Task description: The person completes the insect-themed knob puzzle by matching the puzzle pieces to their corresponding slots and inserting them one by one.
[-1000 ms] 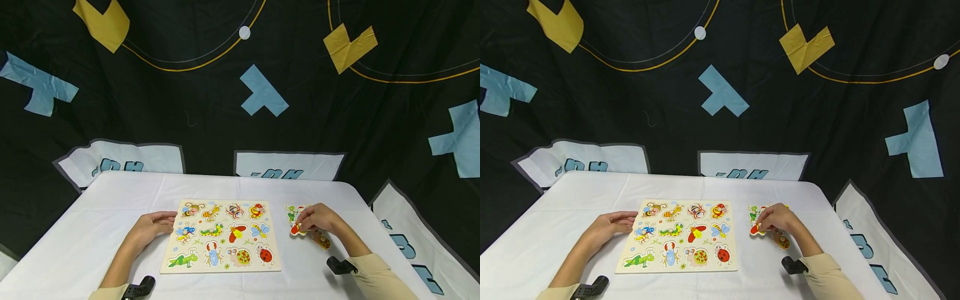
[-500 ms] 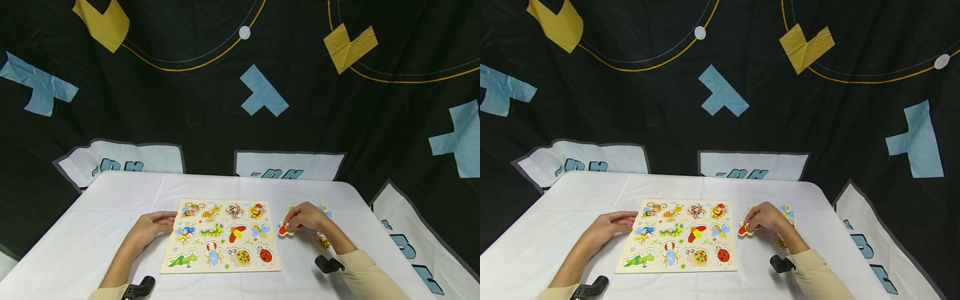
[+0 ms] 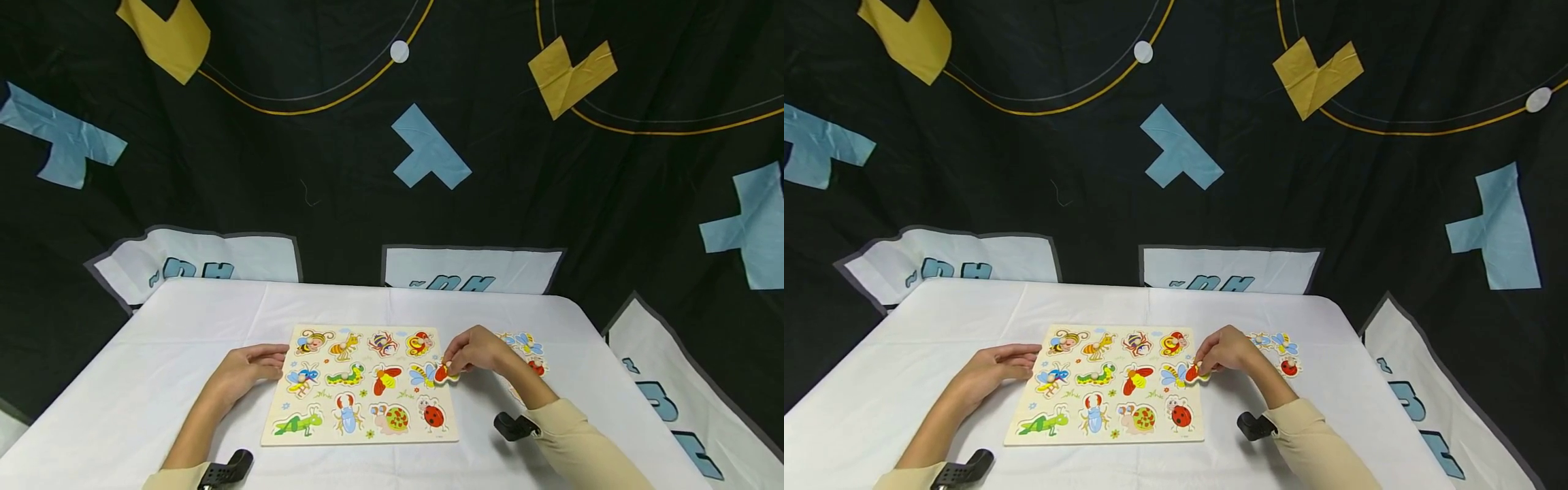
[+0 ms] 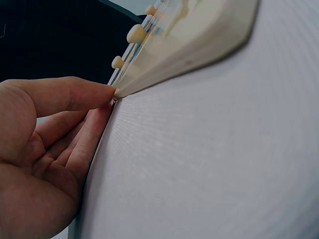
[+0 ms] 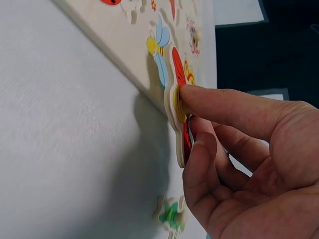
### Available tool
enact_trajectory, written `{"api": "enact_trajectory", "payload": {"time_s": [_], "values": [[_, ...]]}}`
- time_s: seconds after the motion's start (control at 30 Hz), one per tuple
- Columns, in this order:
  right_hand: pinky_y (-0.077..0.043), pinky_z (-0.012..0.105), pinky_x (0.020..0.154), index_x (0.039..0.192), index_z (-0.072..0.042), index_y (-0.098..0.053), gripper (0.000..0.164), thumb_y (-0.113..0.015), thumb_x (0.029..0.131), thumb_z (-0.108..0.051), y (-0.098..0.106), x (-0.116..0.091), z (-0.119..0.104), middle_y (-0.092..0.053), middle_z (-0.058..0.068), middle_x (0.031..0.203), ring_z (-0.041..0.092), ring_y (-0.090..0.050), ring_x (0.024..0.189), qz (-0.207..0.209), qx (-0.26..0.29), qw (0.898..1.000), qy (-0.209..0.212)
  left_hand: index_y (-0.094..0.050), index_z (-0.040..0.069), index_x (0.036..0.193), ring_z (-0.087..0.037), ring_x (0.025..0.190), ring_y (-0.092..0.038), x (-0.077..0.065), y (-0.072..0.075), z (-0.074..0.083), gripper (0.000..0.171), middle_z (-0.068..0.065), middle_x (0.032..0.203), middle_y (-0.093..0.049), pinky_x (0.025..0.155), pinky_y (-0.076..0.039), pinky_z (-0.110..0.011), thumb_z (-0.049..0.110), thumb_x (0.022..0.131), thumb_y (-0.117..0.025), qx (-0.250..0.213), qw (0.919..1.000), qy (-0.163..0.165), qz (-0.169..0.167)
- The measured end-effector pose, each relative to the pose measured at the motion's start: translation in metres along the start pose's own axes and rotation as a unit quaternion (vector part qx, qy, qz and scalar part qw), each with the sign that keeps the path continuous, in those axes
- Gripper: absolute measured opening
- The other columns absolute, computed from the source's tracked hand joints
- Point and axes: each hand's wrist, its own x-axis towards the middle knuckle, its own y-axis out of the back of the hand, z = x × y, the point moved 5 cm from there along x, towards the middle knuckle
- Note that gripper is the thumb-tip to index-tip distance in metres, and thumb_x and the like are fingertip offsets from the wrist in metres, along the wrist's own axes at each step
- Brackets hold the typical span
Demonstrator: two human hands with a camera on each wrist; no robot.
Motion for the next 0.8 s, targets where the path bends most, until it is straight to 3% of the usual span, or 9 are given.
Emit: {"api": "enact_trajectory", "payload": {"time_s": [0.8], "values": [[-0.044, 0.027, 0.058, 0.077, -0.007, -0.078, 0.014, -0.086, 0.068, -0.003, -0.037, 0.013, -0.033, -0.066, -0.004, 0.065, 0.011, -0.052, 0.059, -0.021, -0.019, 0.999, 0.034, -0.064, 0.004, 0.136, -0.01, 0.099, -0.068, 0.002, -0.001, -0.002, 0.058, -0.005, 0.11, -0.077, 0.099, -0.041, -0.037, 0.01, 0.08, -0.078, 0.004, 1.0, 0.005, 0.003]]}}
